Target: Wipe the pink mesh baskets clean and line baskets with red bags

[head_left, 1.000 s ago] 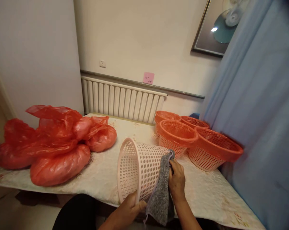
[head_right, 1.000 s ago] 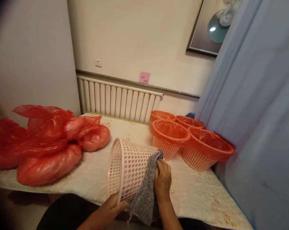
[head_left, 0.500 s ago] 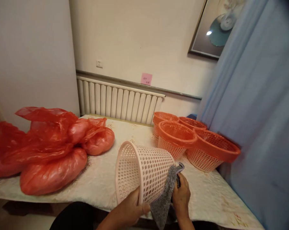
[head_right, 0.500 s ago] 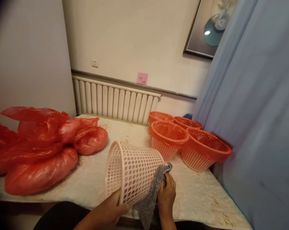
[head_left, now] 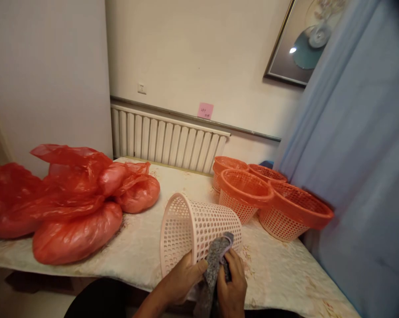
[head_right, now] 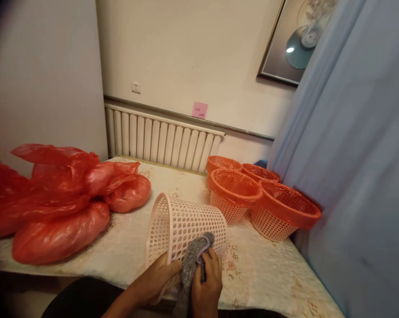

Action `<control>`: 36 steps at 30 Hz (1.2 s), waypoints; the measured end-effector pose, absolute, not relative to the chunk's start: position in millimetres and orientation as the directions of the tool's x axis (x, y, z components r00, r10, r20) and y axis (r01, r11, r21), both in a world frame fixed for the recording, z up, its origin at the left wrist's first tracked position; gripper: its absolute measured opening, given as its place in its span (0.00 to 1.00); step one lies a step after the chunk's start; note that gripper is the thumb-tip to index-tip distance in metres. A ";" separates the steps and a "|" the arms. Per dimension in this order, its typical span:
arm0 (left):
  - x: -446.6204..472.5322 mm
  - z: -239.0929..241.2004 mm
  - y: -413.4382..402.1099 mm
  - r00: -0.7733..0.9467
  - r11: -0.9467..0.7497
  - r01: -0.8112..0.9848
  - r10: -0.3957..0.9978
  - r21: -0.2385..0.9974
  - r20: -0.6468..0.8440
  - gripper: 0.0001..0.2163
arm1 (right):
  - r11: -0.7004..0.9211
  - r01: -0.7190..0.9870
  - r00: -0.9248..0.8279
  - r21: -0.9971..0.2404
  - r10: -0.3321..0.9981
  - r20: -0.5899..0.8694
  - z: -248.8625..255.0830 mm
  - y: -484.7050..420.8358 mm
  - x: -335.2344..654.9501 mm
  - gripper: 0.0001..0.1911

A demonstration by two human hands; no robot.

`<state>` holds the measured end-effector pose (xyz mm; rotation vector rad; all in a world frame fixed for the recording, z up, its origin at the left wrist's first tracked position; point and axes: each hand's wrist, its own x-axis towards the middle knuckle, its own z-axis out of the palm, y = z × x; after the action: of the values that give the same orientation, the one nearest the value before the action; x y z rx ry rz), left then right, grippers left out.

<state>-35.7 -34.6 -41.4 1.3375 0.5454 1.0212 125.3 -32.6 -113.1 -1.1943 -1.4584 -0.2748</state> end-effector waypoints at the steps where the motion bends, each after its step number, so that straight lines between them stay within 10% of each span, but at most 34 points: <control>1: -37.3 -40.1 -35.2 0.484 -0.101 -0.242 0.849 0.965 0.211 0.20 | 0.499 0.763 0.142 -0.412 0.493 0.859 -103.8 -36.3 117.5 0.15; 13: -59.3 -42.6 -22.9 0.508 -0.207 -0.052 0.836 0.977 0.205 0.20 | 0.560 0.776 -0.050 -0.292 0.515 0.856 -70.1 -10.7 107.9 0.18; 36: -101.4 -36.7 42.2 0.692 -0.155 -0.355 0.620 0.922 0.371 0.26 | 0.362 0.901 0.021 -0.239 0.515 0.857 -104.1 34.8 135.9 0.13</control>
<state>-101.4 42.2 -36.7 1.5005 0.2292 0.8652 135.9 34.8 -104.1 -1.2877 -1.6345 -0.4899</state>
